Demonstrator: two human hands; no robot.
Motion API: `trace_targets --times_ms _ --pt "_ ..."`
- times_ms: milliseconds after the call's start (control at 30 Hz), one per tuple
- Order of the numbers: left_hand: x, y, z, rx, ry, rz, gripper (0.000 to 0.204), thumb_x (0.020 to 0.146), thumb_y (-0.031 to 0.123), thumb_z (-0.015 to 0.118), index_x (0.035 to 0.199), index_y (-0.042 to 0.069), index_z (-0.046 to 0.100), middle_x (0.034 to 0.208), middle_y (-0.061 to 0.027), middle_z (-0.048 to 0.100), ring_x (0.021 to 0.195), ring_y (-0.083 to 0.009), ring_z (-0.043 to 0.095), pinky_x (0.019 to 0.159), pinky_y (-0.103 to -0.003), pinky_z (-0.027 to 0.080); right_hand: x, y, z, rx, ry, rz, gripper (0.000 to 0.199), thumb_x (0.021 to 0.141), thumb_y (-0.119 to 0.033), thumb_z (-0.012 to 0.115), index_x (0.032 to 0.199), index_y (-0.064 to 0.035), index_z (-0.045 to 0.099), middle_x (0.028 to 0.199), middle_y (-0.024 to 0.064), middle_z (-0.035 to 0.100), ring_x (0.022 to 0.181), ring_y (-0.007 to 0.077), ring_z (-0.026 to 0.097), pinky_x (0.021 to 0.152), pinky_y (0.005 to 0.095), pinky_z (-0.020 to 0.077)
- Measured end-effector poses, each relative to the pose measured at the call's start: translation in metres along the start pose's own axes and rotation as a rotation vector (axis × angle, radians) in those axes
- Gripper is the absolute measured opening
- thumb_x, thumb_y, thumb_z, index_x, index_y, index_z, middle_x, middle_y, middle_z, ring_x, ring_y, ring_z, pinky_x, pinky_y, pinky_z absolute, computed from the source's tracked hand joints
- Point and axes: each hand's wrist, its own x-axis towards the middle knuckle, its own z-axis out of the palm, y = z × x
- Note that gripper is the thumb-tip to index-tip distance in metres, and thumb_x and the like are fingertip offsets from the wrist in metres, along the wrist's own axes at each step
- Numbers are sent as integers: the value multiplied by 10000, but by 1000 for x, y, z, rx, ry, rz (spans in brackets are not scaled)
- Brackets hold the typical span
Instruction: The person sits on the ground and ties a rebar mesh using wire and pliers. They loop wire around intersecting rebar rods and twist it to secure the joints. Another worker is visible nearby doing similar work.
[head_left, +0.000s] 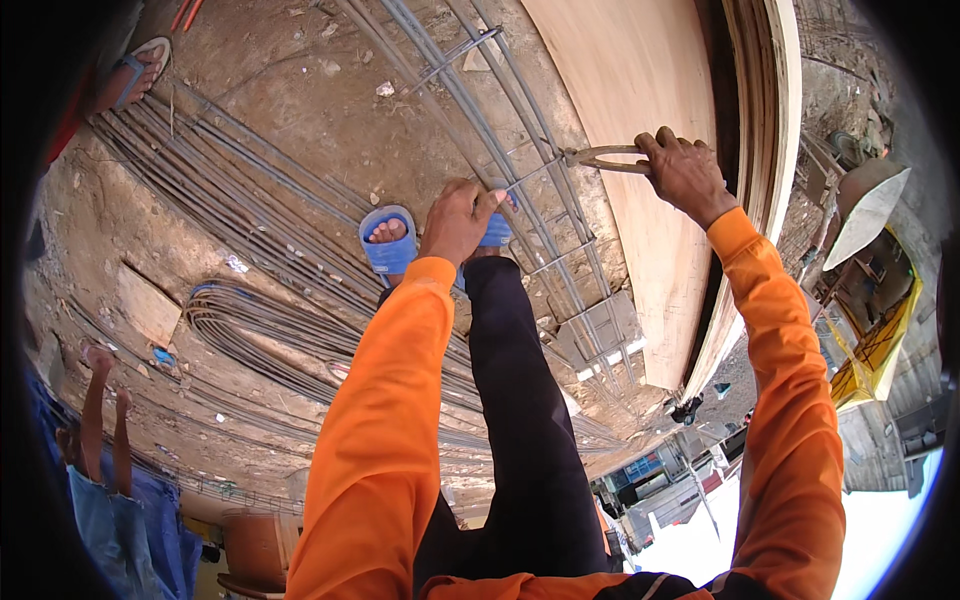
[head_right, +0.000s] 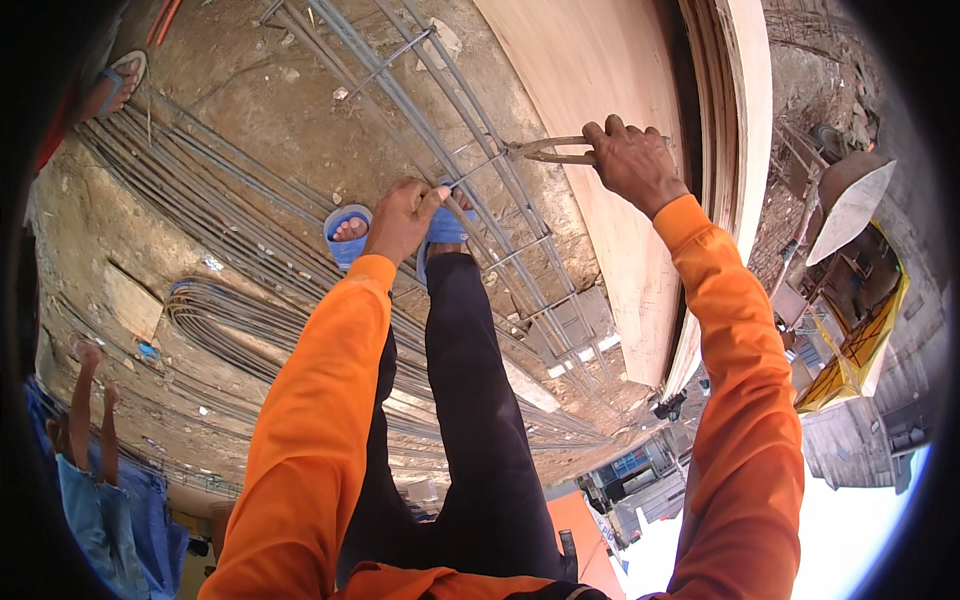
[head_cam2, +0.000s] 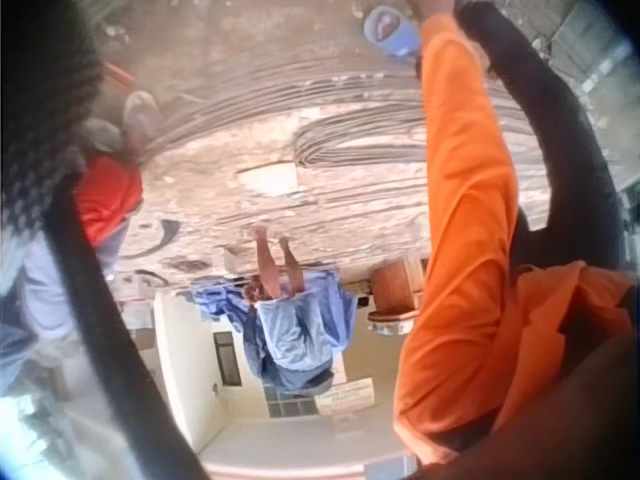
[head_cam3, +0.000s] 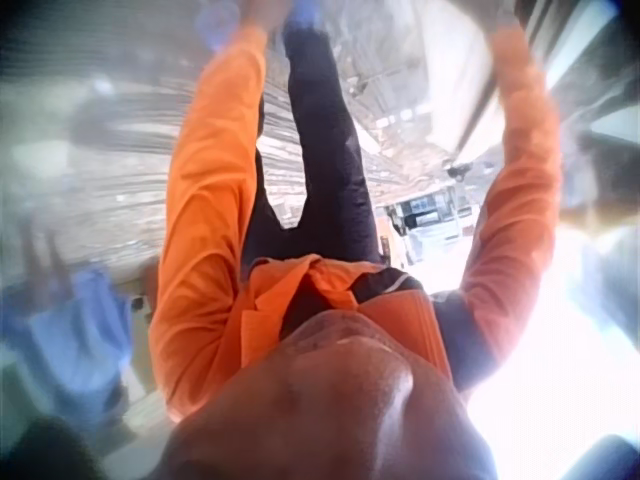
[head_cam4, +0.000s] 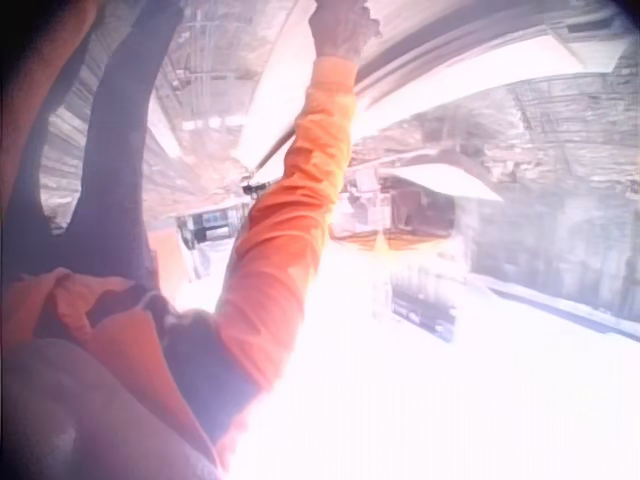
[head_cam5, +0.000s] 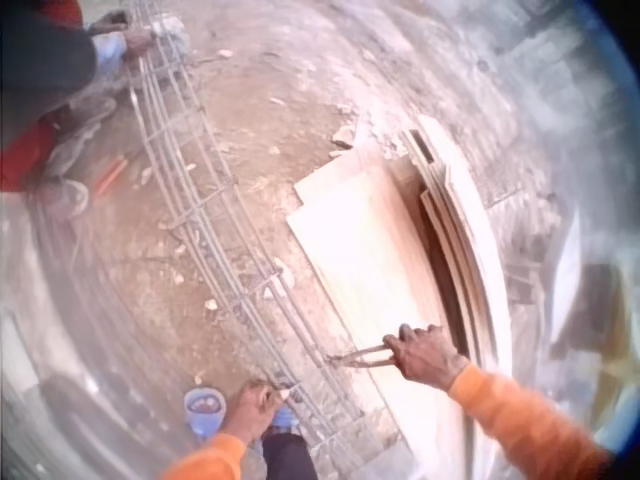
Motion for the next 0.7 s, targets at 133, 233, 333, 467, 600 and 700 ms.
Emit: trace_targets --times_ms 133,233,333,467,600,700 --pt "0 4 4 -11 22 12 500 996 460 598 947 -36 635 1022 -233 608 966 -439 595 837 -476 484 31 24 42 70 78 -41 221 1044 -344 511 1124 -140 542 1014 108 607 920 324 696 758 509 544" --pt "-2 7 6 -9 45 0 510 997 469 593 966 -39 624 1035 -241 607 980 -444 594 849 -485 483 46 32 64 93 140 -69 227 1066 -342 465 1121 -132 530 1060 109 589 935 339 682 798 496 555" --pt "-2 12 7 7 44 -20 515 998 474 591 990 -40 618 1043 -243 606 992 -444 596 852 -493 481 53 37 74 106 140 -62 216 1067 -324 461 1132 -127 524 1101 115 573 960 357 680 801 497 575" --pt "-6 14 -1 -15 36 -39 510 1000 473 586 973 -35 619 1042 -236 609 1002 -446 597 847 -495 483 36 23 52 35 108 33 183 1050 -284 492 1149 -132 519 1125 112 563 973 374 683 729 477 610" --pt "-2 10 -3 25 -7 -15 508 999 476 586 1002 -30 634 1074 -221 624 1018 -438 605 861 -484 488 52 26 58 -33 176 -33 161 1035 -231 506 1163 -136 515 1131 105 557 969 380 688 660 447 628" --pt "3 15 -7 43 -52 -25 503 1000 471 586 1031 -27 645 1106 -222 627 1032 -439 607 881 -477 491 63 33 71 63 130 -61 161 1030 -188 499 1181 -133 511 1139 106 554 1007 361 678 780 471 605"
